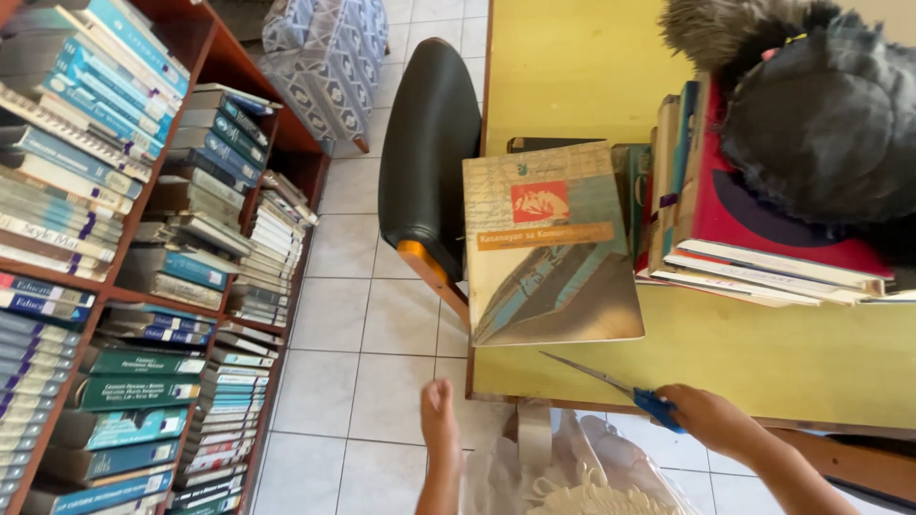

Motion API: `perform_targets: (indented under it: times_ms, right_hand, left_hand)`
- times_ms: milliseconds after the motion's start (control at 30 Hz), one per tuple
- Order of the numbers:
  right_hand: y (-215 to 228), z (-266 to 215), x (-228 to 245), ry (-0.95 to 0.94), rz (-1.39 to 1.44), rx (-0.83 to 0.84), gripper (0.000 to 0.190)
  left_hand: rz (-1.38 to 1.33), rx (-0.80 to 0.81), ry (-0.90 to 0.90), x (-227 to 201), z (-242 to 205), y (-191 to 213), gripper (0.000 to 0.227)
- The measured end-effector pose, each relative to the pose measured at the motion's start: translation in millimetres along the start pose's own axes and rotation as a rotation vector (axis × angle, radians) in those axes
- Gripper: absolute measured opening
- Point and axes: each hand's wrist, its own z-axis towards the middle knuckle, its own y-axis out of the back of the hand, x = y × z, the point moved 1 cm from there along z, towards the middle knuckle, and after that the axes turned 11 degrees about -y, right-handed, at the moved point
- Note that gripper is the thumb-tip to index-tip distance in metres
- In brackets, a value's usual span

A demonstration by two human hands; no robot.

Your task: The person wipes the cover of a book, cuts a piece of clear adhesive tape, and applies it to the spine and edges of the book before placing it on a library shelf.

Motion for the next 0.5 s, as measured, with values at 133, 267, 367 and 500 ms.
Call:
perform_targets:
  times_ms: [133, 267, 367, 500]
  right_hand:
    - [46.8, -39.8, 31.3, -0.008, 0.367, 0.484, 0.026]
    - [44.5, -15.4, 27.1, 0.058, 0.235, 0.613, 0.035]
    - [37.9, 1.5, 29.2, 0.047, 0.245, 0.808, 0.027]
    - [44.8, 11.8, 50.2, -0.079, 0.340, 0.878, 0.024]
  left_hand:
    - [-0.389, 0.111, 0.467, 16.6, -45.0, -13.4, 0.056]
    - [-0.501, 0.115, 0.528, 44.2, -45.6, -28.3, 0.034]
    - [-0.436, 0.088, 0.522, 35.2, -45.4, -27.2, 0.019]
    - [-0.310, 0.109, 0.507, 39.6, -46.1, -25.8, 0.023]
